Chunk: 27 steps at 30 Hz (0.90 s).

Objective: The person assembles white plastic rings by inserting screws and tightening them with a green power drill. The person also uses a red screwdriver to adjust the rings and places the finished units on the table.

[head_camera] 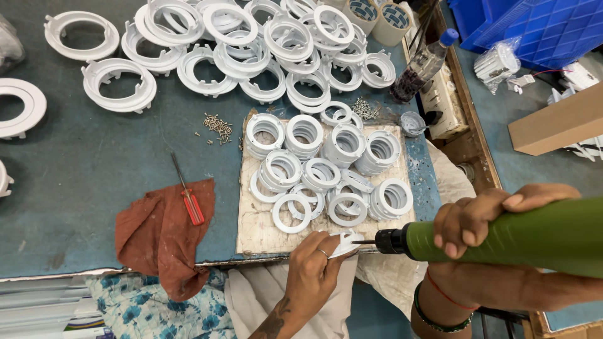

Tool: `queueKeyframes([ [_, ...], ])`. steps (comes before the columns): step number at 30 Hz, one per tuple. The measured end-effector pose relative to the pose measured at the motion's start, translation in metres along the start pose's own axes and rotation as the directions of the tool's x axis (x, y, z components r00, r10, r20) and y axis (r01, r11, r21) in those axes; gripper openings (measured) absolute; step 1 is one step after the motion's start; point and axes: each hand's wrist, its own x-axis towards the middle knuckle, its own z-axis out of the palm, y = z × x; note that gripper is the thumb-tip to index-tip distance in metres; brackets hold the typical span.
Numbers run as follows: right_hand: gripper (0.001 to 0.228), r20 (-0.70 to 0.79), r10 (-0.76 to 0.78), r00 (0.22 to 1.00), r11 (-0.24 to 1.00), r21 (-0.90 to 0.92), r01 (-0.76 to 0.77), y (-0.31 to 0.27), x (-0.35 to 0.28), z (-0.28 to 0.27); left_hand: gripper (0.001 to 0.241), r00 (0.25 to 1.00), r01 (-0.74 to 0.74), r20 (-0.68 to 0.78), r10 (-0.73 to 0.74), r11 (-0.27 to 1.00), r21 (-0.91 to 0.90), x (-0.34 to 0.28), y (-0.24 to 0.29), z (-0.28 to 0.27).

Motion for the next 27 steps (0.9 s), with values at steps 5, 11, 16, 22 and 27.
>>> queueKeyframes([
  [5, 0.088, 0.046, -0.023, 0.999, 1.000, 0.023, 0.022, 0.000, 0.000, -0.002, 0.022, 1.000, 0.008, -0.006, -0.008, 1.000, 0.012, 0.002, 0.000, 0.000],
  [11, 0.088, 0.071, -0.050, 0.996, 0.998, 0.033, 0.048, 0.000, 0.000, -0.008, 0.022, 0.998, 0.059, 0.009, -0.059, 0.998, -0.002, 0.001, 0.003, -0.001],
  [16, 0.087, 0.076, -0.067, 0.995, 0.998, 0.008, 0.067, 0.000, 0.007, -0.010, 0.021, 0.998, 0.056, 0.007, -0.056, 0.998, 0.010, 0.004, 0.006, -0.002],
  [22, 0.080, -0.001, -0.072, 0.997, 0.996, 0.044, 0.071, -0.008, 0.011, -0.007, 0.020, 0.997, 0.081, 0.013, -0.081, 0.997, -0.013, 0.006, 0.008, -0.005],
  [27, 0.084, 0.043, -0.068, 0.997, 0.997, 0.048, 0.066, -0.004, 0.012, -0.002, 0.023, 0.999, 0.042, -0.001, -0.042, 0.999, -0.014, 0.004, 0.005, -0.004],
])
